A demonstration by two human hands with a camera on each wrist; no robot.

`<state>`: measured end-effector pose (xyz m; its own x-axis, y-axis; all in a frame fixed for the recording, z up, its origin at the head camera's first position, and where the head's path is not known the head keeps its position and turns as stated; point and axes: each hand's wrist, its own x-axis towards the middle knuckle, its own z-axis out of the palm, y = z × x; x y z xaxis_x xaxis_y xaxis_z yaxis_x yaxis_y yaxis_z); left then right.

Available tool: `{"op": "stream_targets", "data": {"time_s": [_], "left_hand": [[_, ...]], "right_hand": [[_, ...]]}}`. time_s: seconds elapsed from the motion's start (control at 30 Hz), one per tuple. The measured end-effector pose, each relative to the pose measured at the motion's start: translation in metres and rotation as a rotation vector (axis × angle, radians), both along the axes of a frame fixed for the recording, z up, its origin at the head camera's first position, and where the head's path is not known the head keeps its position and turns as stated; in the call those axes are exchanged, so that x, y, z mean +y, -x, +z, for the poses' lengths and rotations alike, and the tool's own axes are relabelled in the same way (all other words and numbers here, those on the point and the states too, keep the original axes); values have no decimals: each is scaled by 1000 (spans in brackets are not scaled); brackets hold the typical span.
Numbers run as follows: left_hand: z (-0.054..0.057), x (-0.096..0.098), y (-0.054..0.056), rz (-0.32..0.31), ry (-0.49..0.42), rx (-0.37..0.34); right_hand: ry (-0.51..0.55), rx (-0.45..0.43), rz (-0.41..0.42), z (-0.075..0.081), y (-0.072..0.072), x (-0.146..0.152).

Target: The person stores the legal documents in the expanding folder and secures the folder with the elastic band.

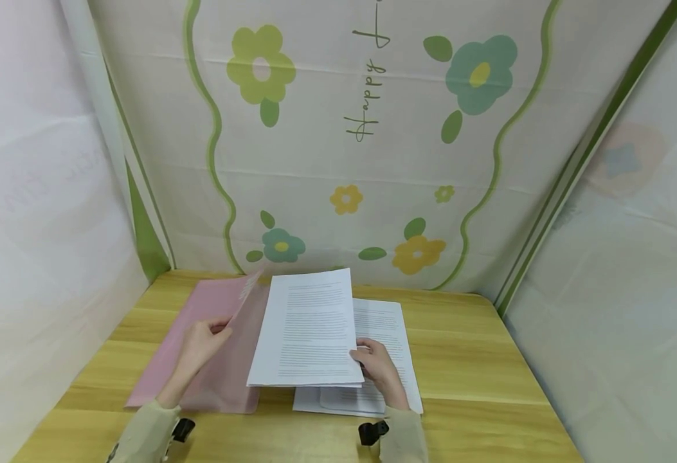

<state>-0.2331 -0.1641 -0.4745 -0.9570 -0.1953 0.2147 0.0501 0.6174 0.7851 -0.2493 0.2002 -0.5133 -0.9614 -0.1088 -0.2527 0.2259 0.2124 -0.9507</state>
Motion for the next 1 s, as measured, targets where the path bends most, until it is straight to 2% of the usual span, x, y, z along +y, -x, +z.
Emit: {"op": "stream_targets", "data": {"time_s": [0.3,1.0], "left_hand": [[2,0,-2,2,-22,-27],[3,0,-2,26,-15,-12]], "right_hand": [[33,8,35,0,1,-12],[62,4,94,4,1,-32]]}}
